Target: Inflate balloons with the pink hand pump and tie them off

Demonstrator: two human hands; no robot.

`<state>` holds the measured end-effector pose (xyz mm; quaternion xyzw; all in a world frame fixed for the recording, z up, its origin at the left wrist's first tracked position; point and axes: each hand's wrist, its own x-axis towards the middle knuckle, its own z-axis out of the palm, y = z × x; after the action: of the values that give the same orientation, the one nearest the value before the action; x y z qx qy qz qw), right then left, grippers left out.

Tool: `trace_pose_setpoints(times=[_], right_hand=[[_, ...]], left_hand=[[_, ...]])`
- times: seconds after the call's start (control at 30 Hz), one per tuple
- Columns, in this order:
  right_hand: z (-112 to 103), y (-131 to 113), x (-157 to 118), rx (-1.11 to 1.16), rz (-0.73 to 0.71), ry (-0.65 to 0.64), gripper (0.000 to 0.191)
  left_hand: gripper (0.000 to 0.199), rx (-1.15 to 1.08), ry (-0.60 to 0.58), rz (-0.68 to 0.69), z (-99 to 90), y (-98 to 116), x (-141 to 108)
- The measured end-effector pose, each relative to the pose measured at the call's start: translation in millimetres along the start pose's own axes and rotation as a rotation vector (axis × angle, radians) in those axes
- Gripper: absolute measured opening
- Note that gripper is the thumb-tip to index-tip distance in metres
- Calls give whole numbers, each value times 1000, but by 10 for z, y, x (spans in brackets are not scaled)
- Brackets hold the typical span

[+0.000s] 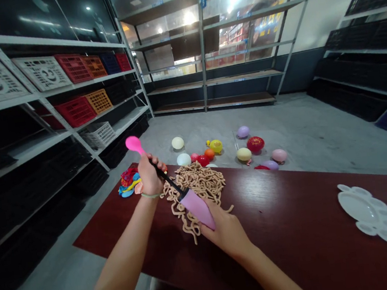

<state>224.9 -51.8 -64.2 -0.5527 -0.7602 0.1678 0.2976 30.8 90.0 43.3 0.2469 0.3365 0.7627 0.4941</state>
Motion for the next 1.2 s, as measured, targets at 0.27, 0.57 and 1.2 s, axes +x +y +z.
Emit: trace_pose_setpoints(times=[0.27,0.57,1.2], right_hand=[[2,-33,-31,147,190,-47,61],[-62,25,-1,99,117,-104,63],[-33,33,-44,23,168,-49,60]], left_hand=[[28,56,-159,-84,68,-334,-373],[26,73,-166,-150,-156,-476,-398],[27,40,-163,-170,-141,-623,-550]])
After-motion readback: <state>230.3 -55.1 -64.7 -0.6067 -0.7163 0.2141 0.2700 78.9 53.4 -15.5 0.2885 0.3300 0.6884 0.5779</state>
